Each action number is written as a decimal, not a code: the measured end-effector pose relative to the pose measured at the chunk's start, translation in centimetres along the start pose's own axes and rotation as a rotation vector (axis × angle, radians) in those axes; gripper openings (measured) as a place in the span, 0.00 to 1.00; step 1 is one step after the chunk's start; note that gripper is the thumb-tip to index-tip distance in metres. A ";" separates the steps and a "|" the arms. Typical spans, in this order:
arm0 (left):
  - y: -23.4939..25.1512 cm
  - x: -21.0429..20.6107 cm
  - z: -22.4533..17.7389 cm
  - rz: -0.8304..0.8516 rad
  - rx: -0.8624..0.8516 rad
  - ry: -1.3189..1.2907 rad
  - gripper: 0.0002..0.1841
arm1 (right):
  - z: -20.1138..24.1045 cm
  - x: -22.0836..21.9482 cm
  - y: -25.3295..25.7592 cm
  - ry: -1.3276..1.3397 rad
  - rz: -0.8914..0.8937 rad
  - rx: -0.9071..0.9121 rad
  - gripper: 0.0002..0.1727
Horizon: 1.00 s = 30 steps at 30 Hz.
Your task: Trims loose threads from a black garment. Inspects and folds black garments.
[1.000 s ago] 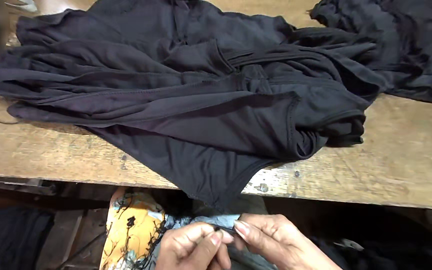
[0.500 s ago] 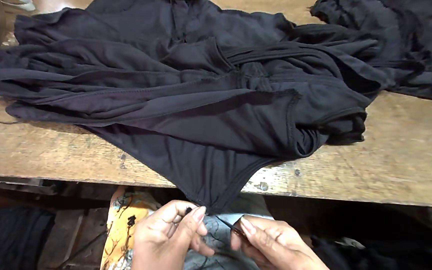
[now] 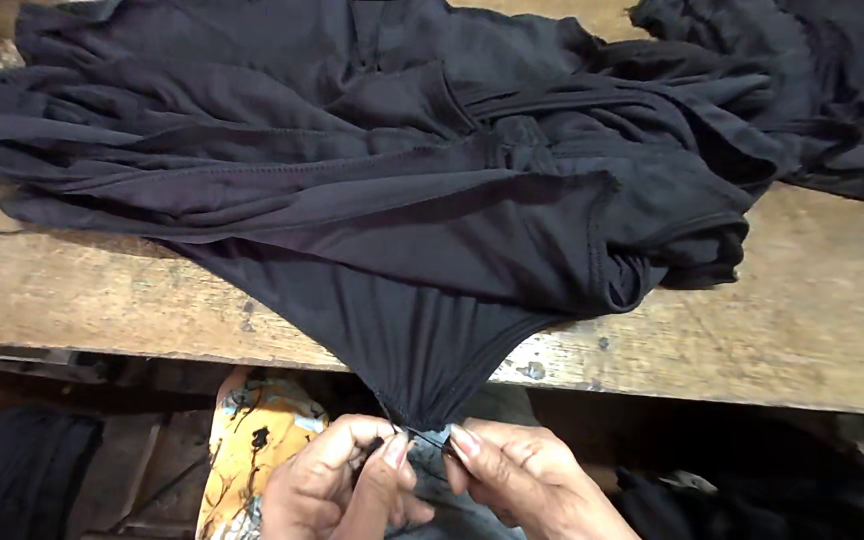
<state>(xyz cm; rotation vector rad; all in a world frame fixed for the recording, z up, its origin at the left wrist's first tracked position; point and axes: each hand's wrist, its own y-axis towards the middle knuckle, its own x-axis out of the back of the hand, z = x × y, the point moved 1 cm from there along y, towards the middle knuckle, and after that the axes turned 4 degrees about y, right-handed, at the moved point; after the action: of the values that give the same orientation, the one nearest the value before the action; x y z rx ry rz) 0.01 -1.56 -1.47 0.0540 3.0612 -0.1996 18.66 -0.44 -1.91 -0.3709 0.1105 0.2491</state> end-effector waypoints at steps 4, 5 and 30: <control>0.1 0.1 0.4 0.009 -0.020 0.010 0.05 | -1.0 0.0 0.2 -0.063 -0.002 0.005 0.21; 0.1 0.1 0.4 0.008 -0.013 0.012 0.05 | -1.2 0.0 0.2 -0.049 0.000 0.003 0.21; -0.6 2.4 2.2 0.144 0.000 0.221 0.03 | 1.4 -0.4 -0.4 -0.602 -0.032 0.502 0.24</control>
<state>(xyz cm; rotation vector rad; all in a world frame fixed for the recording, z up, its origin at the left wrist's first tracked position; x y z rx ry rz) -2.29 -2.33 -3.73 0.3159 3.2580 -0.1963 18.49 -0.39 -0.38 0.2098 -0.4206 0.2826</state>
